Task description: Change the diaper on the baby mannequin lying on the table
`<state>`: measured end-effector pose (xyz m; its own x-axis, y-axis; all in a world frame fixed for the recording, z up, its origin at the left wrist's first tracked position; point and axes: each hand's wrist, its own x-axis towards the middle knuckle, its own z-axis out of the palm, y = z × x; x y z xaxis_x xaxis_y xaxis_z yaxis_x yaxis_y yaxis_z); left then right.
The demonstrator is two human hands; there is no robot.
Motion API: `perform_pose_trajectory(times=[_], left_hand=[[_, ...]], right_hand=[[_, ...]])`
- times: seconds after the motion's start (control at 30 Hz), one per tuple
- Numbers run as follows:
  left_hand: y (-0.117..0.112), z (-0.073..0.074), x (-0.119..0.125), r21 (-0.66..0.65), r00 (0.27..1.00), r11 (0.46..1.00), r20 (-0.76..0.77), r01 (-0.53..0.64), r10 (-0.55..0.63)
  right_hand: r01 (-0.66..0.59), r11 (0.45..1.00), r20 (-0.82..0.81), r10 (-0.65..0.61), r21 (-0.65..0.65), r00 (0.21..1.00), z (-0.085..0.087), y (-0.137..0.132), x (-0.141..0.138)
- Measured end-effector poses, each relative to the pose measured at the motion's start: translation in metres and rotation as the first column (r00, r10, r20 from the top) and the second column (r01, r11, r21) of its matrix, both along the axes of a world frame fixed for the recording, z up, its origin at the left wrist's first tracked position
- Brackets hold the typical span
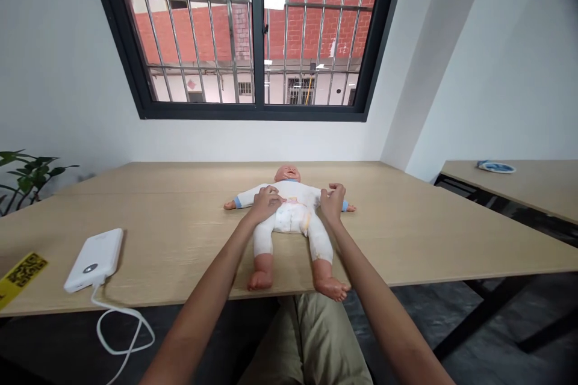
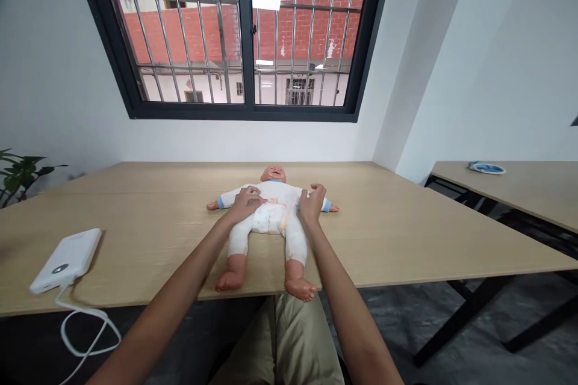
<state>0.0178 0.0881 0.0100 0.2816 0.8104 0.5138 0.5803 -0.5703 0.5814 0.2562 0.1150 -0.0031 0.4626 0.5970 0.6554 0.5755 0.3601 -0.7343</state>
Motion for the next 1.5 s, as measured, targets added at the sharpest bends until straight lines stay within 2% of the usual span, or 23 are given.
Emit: perform_pose_trajectory(times=[0.07,0.17,0.33,0.5,0.8,1.0,1.07,1.17,1.3,1.4,1.5], left_hand=[[-0.006,0.004,0.003,0.05,0.991,0.998,-0.123,-0.043,0.048],[-0.009,0.005,0.004,0.048,0.987,0.998,-0.156,-0.041,0.048],[-0.004,0.002,0.003,-0.005,0.997,0.998,-0.028,-0.069,0.069],[-0.004,0.005,0.004,-0.015,0.989,0.993,0.084,-0.117,0.118],[-0.005,0.002,0.003,0.043,0.989,0.995,-0.114,-0.086,0.09],[-0.008,0.002,0.003,-0.045,0.986,0.995,-0.142,-0.092,0.085],[-0.009,0.003,0.003,-0.076,0.987,0.993,-0.141,-0.086,0.074],[-0.009,0.003,0.002,-0.118,0.989,0.99,-0.134,-0.084,0.068],[-0.005,0.0,0.002,-0.145,0.991,0.986,-0.118,-0.077,0.06],[-0.003,-0.002,0.003,-0.114,0.998,0.992,-0.021,-0.053,0.051],[-0.002,-0.002,0.004,-0.067,0.995,0.995,0.063,-0.07,0.074]], right_hand=[[0.018,0.999,-0.025,-0.019,-0.026,1.0,-0.009,0.004,0.01],[-0.003,0.998,-0.04,0.0,-0.064,0.999,-0.02,0.009,0.014],[-0.037,0.995,-0.077,0.031,-0.09,0.997,-0.032,0.013,0.015],[0.003,0.989,-0.09,-0.017,-0.151,0.996,-0.042,0.016,0.021],[-0.004,0.985,-0.076,-0.01,-0.171,0.997,-0.044,0.016,0.022],[-0.047,0.985,-0.118,0.028,-0.167,0.993,-0.041,0.014,0.019],[-0.107,0.982,-0.162,0.081,-0.157,0.983,-0.035,0.012,0.015],[-0.302,0.949,-0.19,0.281,-0.093,0.941,-0.021,0.003,0.007],[-0.53,0.842,0.036,0.535,-0.094,0.844,-0.004,-0.011,-0.005],[-0.586,0.792,0.164,0.61,-0.171,0.775,-0.003,-0.015,-0.008],[-0.586,0.78,0.195,0.624,-0.221,0.757,-0.008,-0.013,-0.007]])
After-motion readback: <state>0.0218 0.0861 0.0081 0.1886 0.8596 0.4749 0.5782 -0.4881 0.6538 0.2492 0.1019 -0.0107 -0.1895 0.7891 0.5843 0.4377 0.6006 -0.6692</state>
